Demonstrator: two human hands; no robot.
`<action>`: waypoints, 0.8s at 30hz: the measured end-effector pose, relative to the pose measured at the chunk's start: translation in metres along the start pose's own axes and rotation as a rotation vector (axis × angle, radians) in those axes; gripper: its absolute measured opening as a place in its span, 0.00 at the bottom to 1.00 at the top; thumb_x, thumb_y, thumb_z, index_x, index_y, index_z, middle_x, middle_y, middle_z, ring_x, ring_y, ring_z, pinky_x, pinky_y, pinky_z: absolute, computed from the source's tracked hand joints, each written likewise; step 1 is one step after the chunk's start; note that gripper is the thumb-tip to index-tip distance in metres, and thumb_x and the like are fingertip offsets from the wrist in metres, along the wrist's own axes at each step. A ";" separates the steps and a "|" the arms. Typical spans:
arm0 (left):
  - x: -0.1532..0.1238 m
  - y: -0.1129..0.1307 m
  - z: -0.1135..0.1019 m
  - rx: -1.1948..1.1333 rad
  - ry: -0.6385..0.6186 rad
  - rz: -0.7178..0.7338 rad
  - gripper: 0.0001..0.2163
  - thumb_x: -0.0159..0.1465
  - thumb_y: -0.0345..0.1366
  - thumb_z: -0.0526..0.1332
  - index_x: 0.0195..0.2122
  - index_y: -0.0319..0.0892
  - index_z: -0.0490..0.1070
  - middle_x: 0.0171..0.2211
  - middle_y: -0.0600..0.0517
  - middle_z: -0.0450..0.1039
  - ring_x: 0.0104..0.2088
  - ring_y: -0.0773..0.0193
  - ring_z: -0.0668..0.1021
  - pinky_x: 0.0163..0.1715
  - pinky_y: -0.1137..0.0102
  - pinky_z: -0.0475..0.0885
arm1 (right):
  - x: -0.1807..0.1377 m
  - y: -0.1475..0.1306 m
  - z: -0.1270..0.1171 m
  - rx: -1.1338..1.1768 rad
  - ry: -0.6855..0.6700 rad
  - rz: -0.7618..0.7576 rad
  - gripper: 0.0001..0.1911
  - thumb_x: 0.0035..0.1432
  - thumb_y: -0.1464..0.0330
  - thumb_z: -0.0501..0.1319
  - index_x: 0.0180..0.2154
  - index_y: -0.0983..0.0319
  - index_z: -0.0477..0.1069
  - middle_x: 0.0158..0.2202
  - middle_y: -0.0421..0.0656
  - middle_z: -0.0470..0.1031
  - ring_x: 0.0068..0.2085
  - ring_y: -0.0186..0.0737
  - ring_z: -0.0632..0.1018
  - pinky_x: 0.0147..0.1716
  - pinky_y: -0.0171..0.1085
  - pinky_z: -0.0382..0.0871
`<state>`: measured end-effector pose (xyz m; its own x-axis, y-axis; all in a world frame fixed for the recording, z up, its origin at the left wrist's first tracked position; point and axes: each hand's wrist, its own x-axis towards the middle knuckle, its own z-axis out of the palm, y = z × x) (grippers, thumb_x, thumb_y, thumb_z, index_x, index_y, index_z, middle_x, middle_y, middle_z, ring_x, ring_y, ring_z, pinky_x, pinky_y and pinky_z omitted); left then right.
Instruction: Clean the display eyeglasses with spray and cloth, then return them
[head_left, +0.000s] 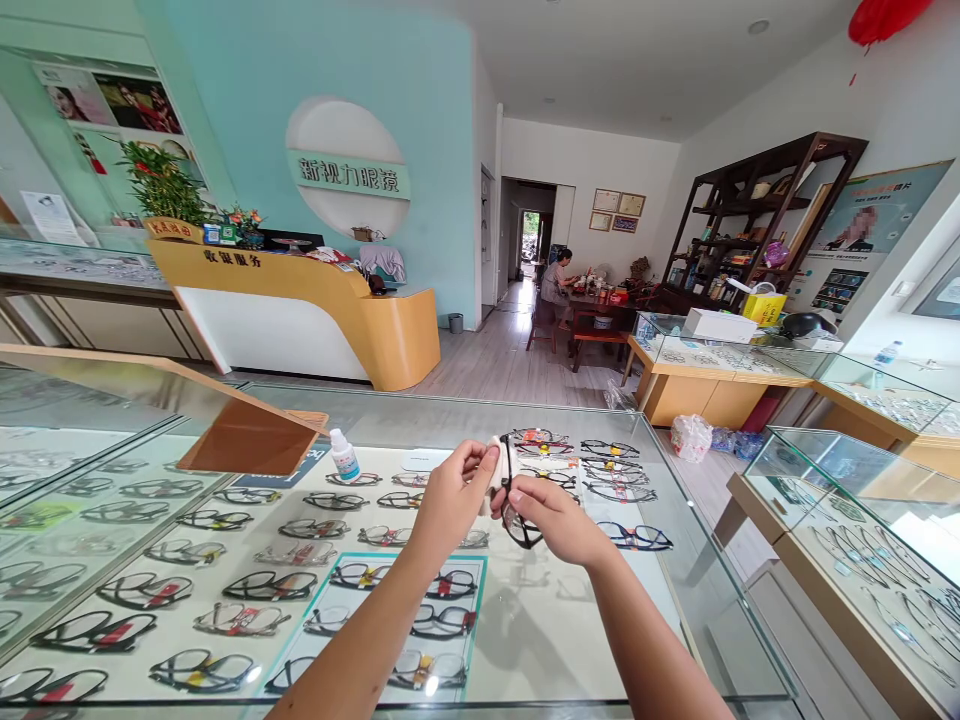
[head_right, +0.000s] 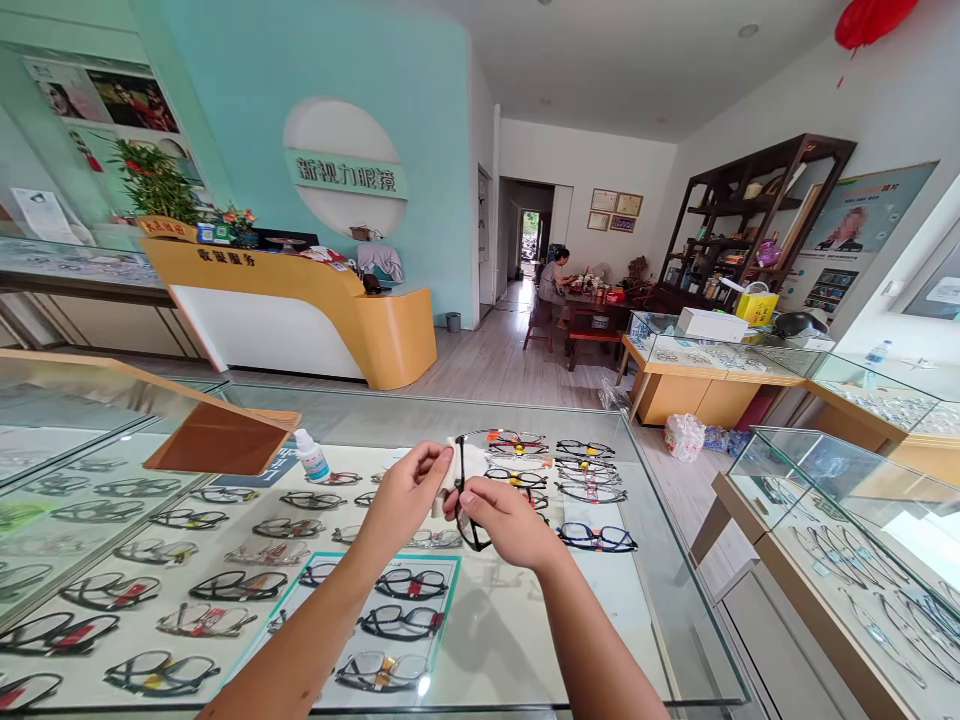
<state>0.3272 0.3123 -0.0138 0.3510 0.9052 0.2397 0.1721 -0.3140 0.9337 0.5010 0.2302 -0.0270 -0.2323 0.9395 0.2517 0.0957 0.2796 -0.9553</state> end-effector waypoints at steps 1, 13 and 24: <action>0.001 -0.001 0.000 -0.068 -0.054 -0.051 0.23 0.68 0.64 0.60 0.39 0.47 0.71 0.24 0.56 0.72 0.23 0.63 0.73 0.24 0.69 0.63 | 0.000 0.000 0.000 0.000 -0.004 0.001 0.26 0.75 0.45 0.58 0.43 0.59 0.80 0.42 0.44 0.79 0.43 0.42 0.76 0.49 0.40 0.68; 0.004 -0.001 0.005 -0.773 -0.411 -0.176 0.22 0.60 0.50 0.77 0.45 0.45 0.70 0.22 0.61 0.66 0.17 0.70 0.68 0.18 0.73 0.67 | 0.002 0.002 0.003 0.249 -0.004 0.046 0.23 0.73 0.48 0.61 0.44 0.59 0.82 0.39 0.43 0.82 0.39 0.41 0.78 0.44 0.39 0.69; 0.004 -0.008 0.004 -0.796 -0.434 -0.212 0.26 0.63 0.63 0.70 0.35 0.42 0.70 0.21 0.52 0.73 0.20 0.64 0.74 0.23 0.68 0.74 | 0.002 0.009 0.000 0.385 -0.001 0.073 0.22 0.72 0.48 0.63 0.45 0.60 0.83 0.38 0.45 0.82 0.38 0.42 0.79 0.44 0.40 0.70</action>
<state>0.3314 0.3175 -0.0211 0.7257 0.6841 0.0730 -0.3538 0.2801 0.8924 0.5010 0.2345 -0.0351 -0.2388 0.9541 0.1806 -0.2581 0.1169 -0.9590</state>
